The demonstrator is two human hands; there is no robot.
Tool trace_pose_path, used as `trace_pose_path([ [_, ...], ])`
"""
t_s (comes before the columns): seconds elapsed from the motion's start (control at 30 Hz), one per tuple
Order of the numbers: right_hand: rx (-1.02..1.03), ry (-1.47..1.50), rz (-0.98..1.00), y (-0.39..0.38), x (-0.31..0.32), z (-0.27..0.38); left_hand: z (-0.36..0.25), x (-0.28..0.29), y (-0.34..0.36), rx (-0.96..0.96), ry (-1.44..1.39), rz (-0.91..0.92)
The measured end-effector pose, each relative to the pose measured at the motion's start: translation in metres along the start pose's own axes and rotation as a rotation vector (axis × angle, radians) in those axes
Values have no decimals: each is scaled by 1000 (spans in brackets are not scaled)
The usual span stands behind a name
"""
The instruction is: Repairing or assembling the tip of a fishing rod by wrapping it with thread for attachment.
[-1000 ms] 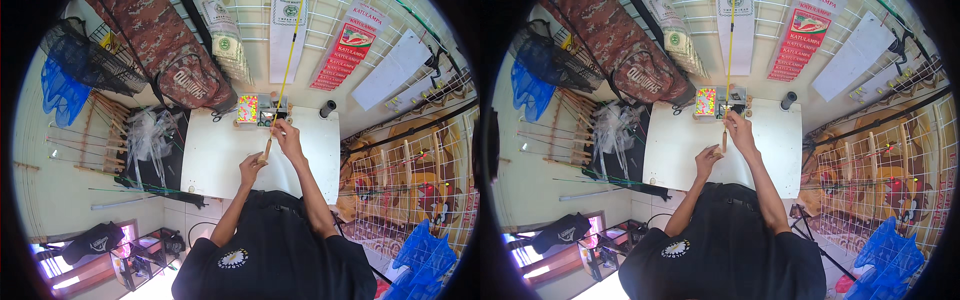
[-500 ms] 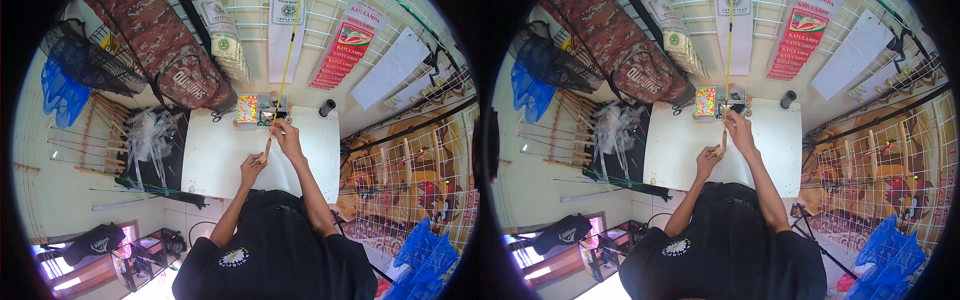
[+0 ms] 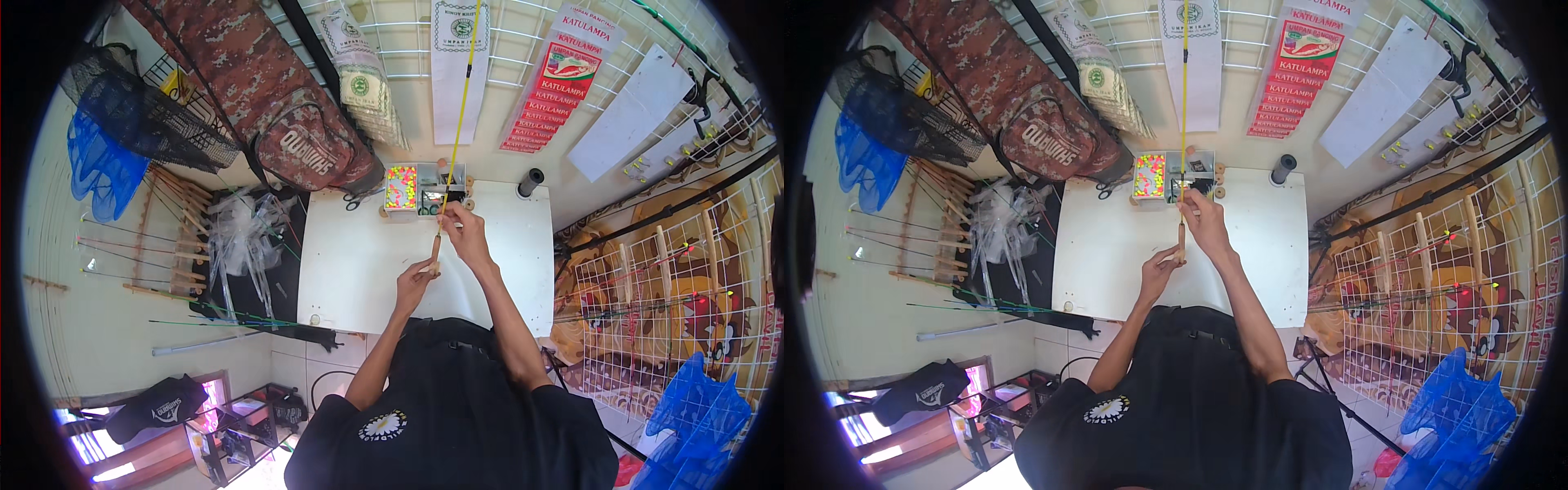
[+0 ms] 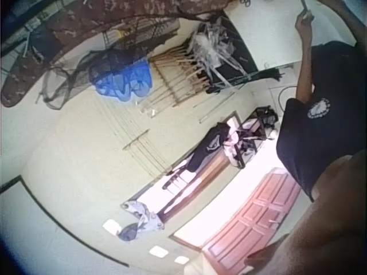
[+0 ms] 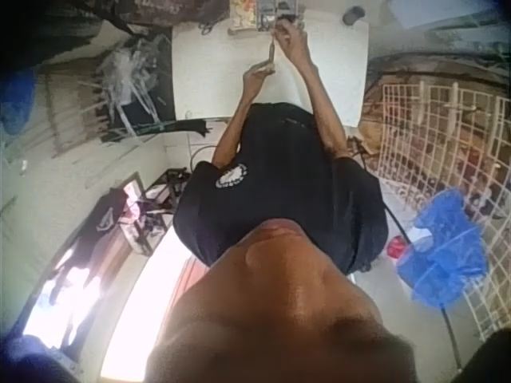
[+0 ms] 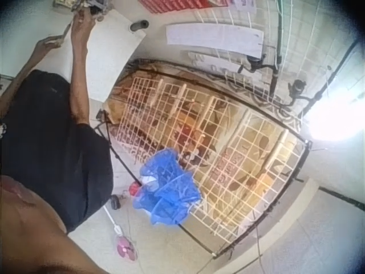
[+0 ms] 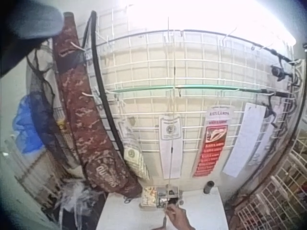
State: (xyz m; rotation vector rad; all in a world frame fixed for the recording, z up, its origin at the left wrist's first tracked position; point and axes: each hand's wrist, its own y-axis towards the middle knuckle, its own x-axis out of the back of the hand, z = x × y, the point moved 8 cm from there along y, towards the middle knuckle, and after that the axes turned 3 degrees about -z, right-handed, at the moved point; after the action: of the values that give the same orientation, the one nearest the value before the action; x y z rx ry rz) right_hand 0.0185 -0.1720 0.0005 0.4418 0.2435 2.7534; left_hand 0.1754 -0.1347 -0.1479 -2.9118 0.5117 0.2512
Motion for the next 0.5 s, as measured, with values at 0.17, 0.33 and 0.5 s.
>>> trace_pose_path([
  [0.17,-27,27,-8,-3,2,-11,-3,1,11,37,48,-72],
  [0.33,-20,33,24,-5,-2,-14,3,7,19,43,101,-109],
  [0.5,-65,-19,65,-8,-4,-23,6,6,24,42,131,-87],
])
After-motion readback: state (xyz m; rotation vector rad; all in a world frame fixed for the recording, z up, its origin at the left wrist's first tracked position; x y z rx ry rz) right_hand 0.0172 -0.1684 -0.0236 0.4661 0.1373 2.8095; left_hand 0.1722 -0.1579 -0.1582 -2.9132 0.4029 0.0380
